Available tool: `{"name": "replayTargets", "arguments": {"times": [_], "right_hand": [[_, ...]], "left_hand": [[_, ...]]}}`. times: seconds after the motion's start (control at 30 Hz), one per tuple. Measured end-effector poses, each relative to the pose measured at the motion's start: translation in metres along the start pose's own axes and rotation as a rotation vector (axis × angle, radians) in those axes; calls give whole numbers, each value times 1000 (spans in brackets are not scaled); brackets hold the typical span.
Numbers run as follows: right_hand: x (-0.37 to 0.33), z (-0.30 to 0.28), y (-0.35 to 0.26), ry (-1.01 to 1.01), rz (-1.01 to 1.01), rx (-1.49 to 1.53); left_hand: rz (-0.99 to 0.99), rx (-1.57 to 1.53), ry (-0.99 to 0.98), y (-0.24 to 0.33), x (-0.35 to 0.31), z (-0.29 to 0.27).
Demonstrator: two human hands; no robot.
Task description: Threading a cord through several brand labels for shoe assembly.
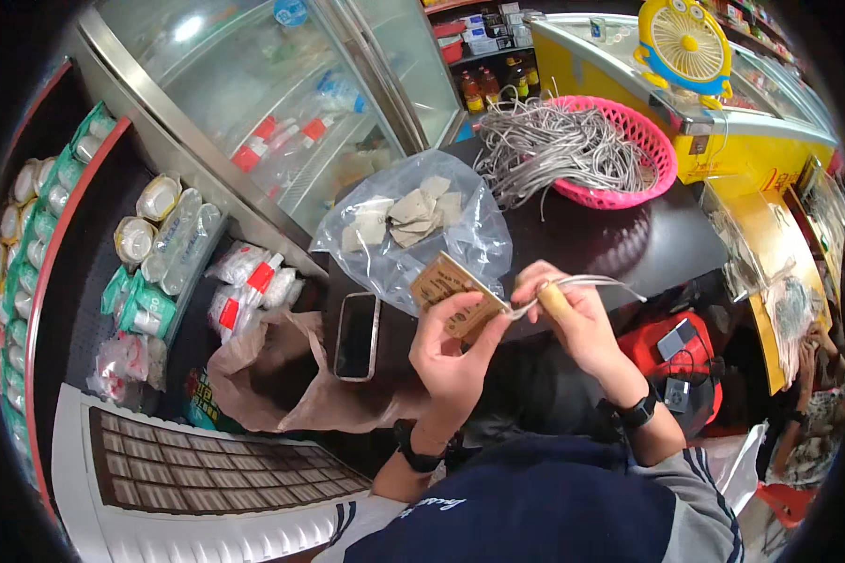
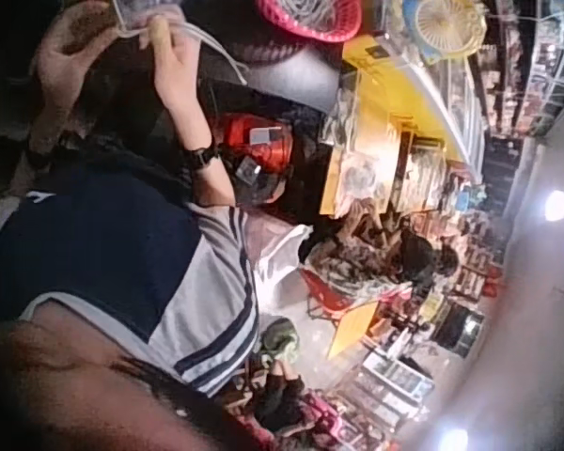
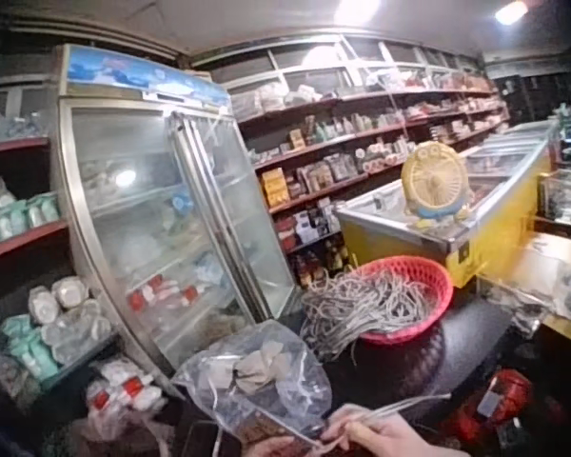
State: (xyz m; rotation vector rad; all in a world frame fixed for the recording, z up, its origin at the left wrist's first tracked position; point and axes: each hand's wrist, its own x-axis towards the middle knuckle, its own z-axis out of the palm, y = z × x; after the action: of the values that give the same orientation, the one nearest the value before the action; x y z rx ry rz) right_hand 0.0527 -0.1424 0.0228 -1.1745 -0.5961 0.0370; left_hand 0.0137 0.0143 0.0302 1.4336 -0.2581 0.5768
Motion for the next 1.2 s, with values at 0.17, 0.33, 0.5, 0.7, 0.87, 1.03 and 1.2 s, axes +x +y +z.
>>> {"name": "replayTargets", "arguments": {"times": [0.17,0.33,0.5,0.7,0.87,1.03,1.2], "right_hand": [[-12,-4,-1,107,11,97],[-29,-6,17,128,124,97],[-34,-29,18,299,138,-65],[-50,-24,-22,159,189,-459],[-42,18,-7,-35,-111,-690],[-47,13,5,-46,-73,-642],[-42,5,9,-88,-197,-757]], "left_hand": [[-46,-106,42,-4,-11,3],[-165,-108,136,-12,-27,-2],[-148,17,152,-19,-32,-20],[-180,28,87,-10,-38,-26],[-198,-10,29,-2,-43,-16],[-221,123,36,-3,-44,-19],[-344,117,-40,-5,-42,-28]]}}
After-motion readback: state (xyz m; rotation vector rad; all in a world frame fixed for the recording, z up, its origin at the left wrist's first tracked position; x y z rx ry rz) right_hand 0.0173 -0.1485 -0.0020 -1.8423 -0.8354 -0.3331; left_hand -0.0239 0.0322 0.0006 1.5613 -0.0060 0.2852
